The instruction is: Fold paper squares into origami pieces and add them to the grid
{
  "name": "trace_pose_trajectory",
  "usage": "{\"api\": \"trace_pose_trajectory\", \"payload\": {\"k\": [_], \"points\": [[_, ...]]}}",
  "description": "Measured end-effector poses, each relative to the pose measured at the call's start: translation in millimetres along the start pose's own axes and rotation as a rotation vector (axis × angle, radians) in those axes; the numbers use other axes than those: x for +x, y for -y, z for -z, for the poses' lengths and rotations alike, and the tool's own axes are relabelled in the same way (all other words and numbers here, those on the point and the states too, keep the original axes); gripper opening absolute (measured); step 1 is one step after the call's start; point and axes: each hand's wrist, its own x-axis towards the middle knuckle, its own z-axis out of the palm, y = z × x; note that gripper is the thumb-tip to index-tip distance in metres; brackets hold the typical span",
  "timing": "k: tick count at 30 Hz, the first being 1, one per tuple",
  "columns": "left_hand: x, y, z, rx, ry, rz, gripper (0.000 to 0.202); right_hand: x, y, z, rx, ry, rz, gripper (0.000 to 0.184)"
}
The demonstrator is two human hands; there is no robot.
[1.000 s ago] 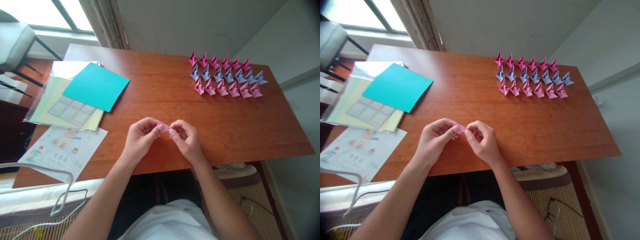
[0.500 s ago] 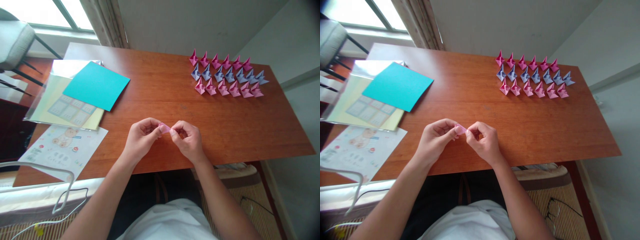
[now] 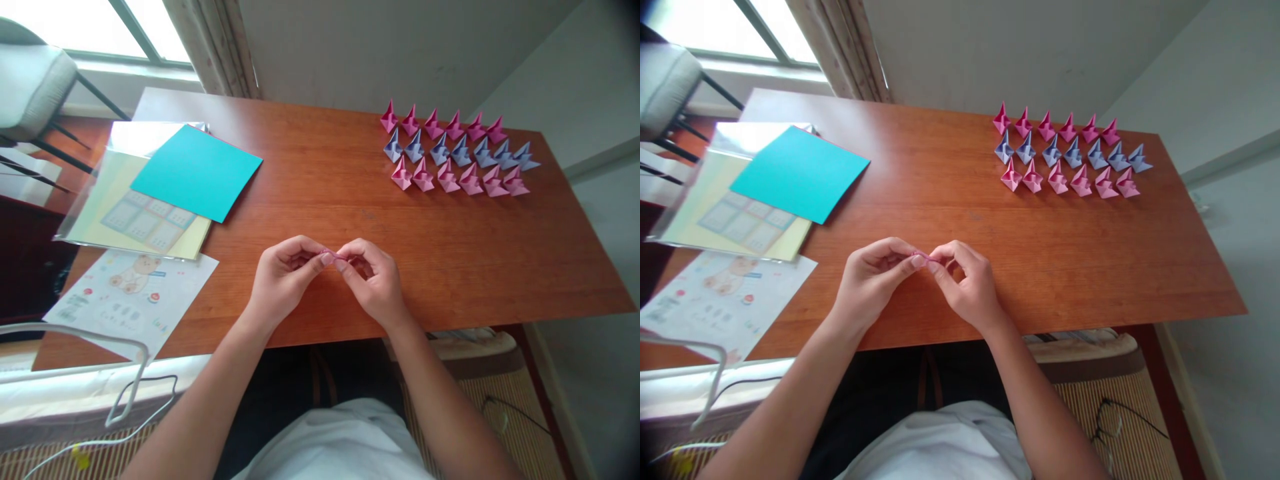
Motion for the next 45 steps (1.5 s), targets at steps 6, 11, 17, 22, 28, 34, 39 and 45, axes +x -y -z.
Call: {"api": "trace_pose_trajectory", "payload": {"k": [6, 11, 17, 22, 28, 34, 39, 45], "points": [[0.8, 3.5, -2.5, 0.090, 0.016, -0.013, 0.011, -0.3, -2.3, 2.2, 0.052, -0.021, -0.096, 0.011], [-0.2, 4.6, -2.4, 0.083, 0.000, -0.025, 0.008, 0.6, -3.2, 0.8, 0.086, -0.029, -0.135, 0.011], [0.9, 10.3, 0.4, 0.149, -0.014, -0.032, 0.012, 1.3, -7.9, -2.3, 0.046, -0.037, -0.111, 0.008], [0.9, 9.8, -1.5, 0.215, -0.019, -0.131, 0.012, 4.3, -11.9, -4.7, 0.009, -0.100, -0.081, 0.008], [-1.1, 5.3, -1.0, 0.403, -0.080, -0.263, 0.011, 5.1, -11.5, -4.5, -0.004, -0.088, -0.070, 0.011], [-0.5, 5.9, -0.6, 0.465, -0.066, -0.296, 0.008, 5.4, -11.8, -3.2, -0.035, -0.081, -0.002, 0.015], [0.1, 3.6, -2.2, 0.580, -0.062, -0.361, 0.010, 4.9, -10.6, -2.2, -0.139, -0.167, 0.060, 0.017], [0.3, 7.8, -0.8, 0.810, -0.136, -0.438, 0.009, 4.4, -5.5, -1.9, -0.214, -0.113, 0.065, 0.008]]}}
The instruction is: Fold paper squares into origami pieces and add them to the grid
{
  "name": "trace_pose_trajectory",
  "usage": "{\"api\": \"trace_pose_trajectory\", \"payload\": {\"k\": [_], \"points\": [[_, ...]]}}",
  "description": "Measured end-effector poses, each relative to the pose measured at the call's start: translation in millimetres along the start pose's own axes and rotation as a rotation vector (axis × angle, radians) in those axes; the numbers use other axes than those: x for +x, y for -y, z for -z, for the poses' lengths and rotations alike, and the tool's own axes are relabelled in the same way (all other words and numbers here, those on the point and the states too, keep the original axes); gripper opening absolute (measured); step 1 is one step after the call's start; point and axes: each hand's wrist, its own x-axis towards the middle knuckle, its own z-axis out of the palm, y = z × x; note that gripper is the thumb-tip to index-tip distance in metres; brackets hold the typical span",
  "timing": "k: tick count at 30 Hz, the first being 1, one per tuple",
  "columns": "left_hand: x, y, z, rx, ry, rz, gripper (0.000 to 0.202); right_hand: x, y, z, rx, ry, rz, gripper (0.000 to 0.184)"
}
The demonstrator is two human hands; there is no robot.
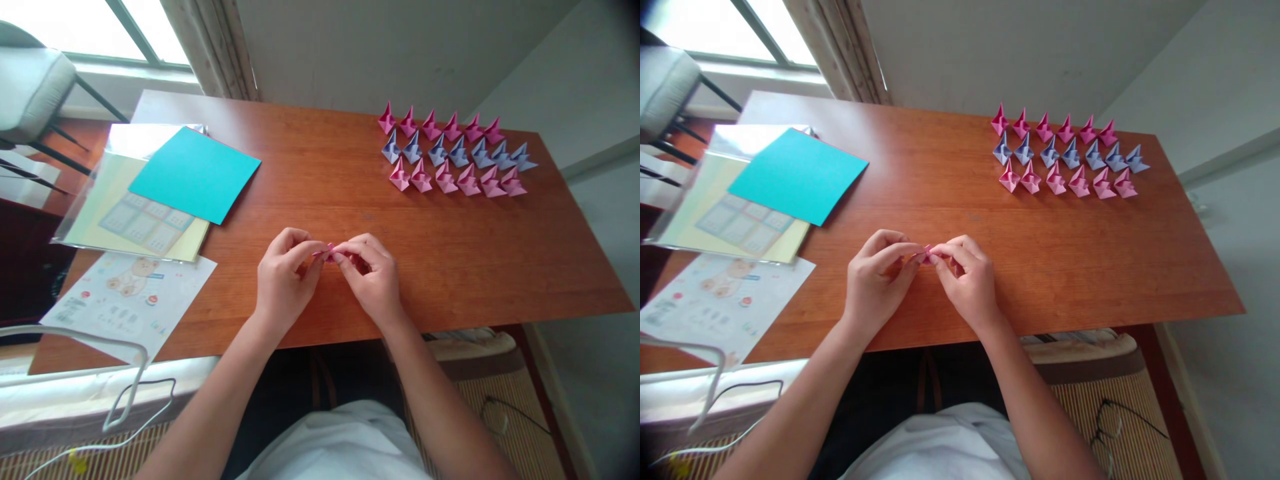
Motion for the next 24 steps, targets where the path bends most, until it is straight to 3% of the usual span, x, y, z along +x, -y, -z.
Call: {"api": "trace_pose_trajectory", "payload": {"k": [4, 15, 24], "points": [[-2.0, 2.1, -1.4, -0.003, 0.101, 0.015, 0.013, 0.3, -0.2, -1.0, -0.045, -0.010, 0.033, 0.009], [-3.9, 5.6, -1.2, 0.079, 0.107, -0.001, 0.017, -2.4, -5.9, -3.0, -0.280, 0.086, 0.129, 0.018], [-1.7, 3.1, -0.3, 0.024, 0.135, 0.026, 0.018, 0.3, -5.2, 7.2, -0.201, 0.072, 0.127, 0.016]]}}
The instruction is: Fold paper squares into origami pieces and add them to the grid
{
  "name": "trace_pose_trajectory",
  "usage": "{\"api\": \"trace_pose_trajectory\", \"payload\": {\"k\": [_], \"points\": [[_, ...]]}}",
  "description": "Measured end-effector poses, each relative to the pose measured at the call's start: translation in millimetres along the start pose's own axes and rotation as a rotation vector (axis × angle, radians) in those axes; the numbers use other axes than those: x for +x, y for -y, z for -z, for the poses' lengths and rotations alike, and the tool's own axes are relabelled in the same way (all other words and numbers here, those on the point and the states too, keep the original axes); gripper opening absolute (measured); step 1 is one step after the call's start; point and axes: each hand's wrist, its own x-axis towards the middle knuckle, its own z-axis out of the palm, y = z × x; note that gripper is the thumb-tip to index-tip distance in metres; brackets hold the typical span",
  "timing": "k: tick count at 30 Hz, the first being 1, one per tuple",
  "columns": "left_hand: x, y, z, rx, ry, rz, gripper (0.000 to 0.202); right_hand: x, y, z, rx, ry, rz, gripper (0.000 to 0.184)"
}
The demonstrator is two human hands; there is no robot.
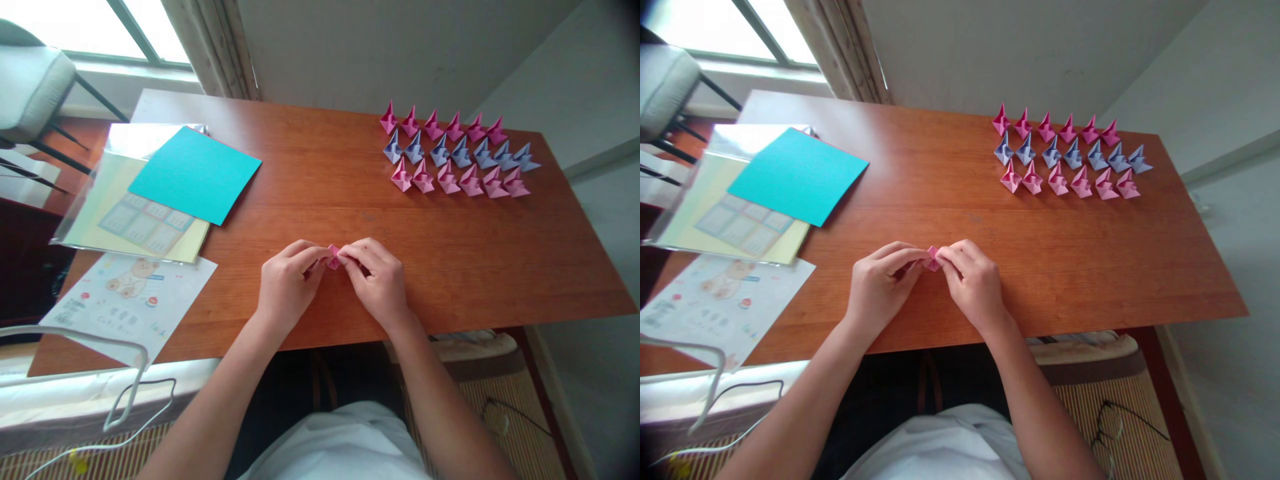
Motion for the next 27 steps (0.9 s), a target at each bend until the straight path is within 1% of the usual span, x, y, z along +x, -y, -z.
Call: {"api": "trace_pose_trajectory", "payload": {"k": [6, 10, 14, 20, 24, 27], "points": [[-0.1, 0.2, 1.1, -0.013, -0.026, 0.011, 0.016, 1.0, 1.7, 3.9, 0.049, -0.026, -0.038, 0.014], [0.4, 0.2, 1.8, -0.048, -0.040, 0.018, 0.015, 0.9, -1.6, 9.3, 0.005, 0.013, -0.014, 0.012], [1.2, -1.3, 1.8, -0.069, -0.024, 0.015, 0.015, 0.3, -5.9, 13.7, -0.049, 0.056, 0.026, 0.010], [0.5, -0.6, 0.4, -0.069, 0.014, -0.002, 0.015, -2.2, -10.3, 11.5, -0.089, 0.110, 0.073, 0.010], [0.7, 0.5, 0.3, -0.033, 0.017, -0.006, 0.015, -3.1, -12.9, 11.2, -0.054, 0.067, 0.092, 0.011], [1.7, -1.3, 1.7, -0.022, -0.004, -0.005, 0.015, -2.1, -13.0, 14.4, 0.020, 0.013, 0.047, 0.009]]}}
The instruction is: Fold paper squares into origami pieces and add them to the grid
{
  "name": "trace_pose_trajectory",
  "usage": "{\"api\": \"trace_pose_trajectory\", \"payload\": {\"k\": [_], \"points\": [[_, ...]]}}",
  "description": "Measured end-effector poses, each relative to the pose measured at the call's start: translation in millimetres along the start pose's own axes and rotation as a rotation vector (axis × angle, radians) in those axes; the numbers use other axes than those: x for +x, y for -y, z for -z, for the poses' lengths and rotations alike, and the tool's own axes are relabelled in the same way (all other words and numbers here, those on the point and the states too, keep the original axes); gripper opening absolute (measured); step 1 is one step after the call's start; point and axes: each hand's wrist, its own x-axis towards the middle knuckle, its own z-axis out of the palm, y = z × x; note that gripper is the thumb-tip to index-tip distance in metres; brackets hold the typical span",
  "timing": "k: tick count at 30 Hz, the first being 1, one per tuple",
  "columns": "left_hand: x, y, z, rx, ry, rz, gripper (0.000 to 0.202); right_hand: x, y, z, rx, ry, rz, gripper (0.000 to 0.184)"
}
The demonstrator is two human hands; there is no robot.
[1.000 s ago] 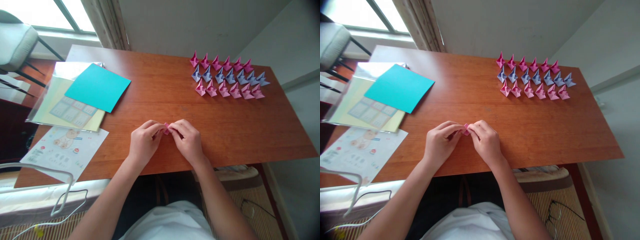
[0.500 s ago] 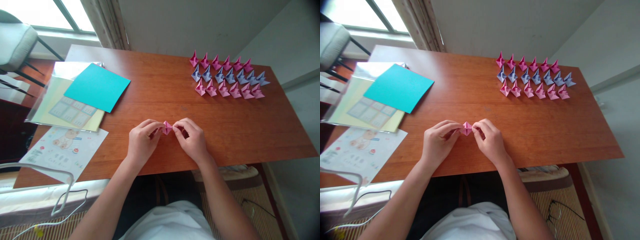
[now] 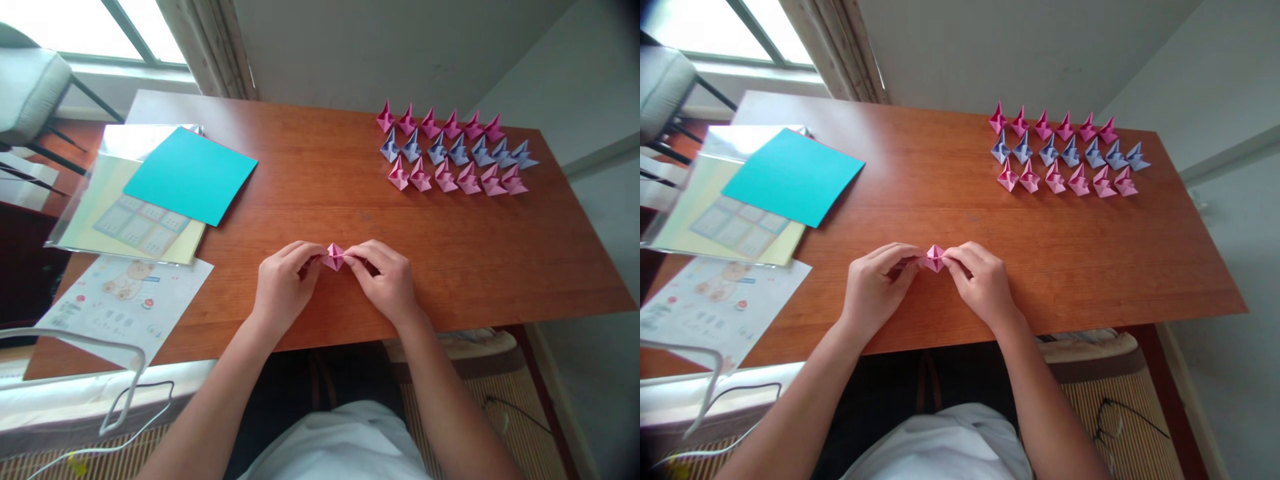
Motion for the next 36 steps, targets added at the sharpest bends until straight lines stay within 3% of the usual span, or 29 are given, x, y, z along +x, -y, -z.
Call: {"api": "trace_pose_trajectory", "payload": {"k": [4, 11, 15, 21, 25, 36], "points": [[0.6, -2.5, 2.2, -0.099, -0.053, 0.035, 0.010, 2.5, 1.3, 5.6, 0.126, -0.068, -0.113, 0.008], [0.2, -2.2, 4.2, -0.481, -0.150, 0.216, 0.004, 2.8, -0.1, 10.5, 0.337, -0.167, -0.249, 0.006], [1.5, -4.1, 5.7, -0.648, -0.200, 0.289, 0.008, 1.7, -1.9, 11.0, 0.417, -0.202, -0.270, 0.007], [3.1, -4.1, 5.2, -0.747, -0.239, 0.279, 0.007, -0.2, -5.1, 9.1, 0.514, -0.255, -0.264, 0.009], [3.7, -5.5, 5.7, -0.696, -0.212, 0.264, 0.006, -1.5, -6.8, 9.3, 0.545, -0.272, -0.279, 0.008], [0.6, 1.3, 3.6, -0.288, -0.092, 0.069, 0.006, -1.1, 1.7, 9.2, 0.179, -0.174, -0.195, 0.006]]}}
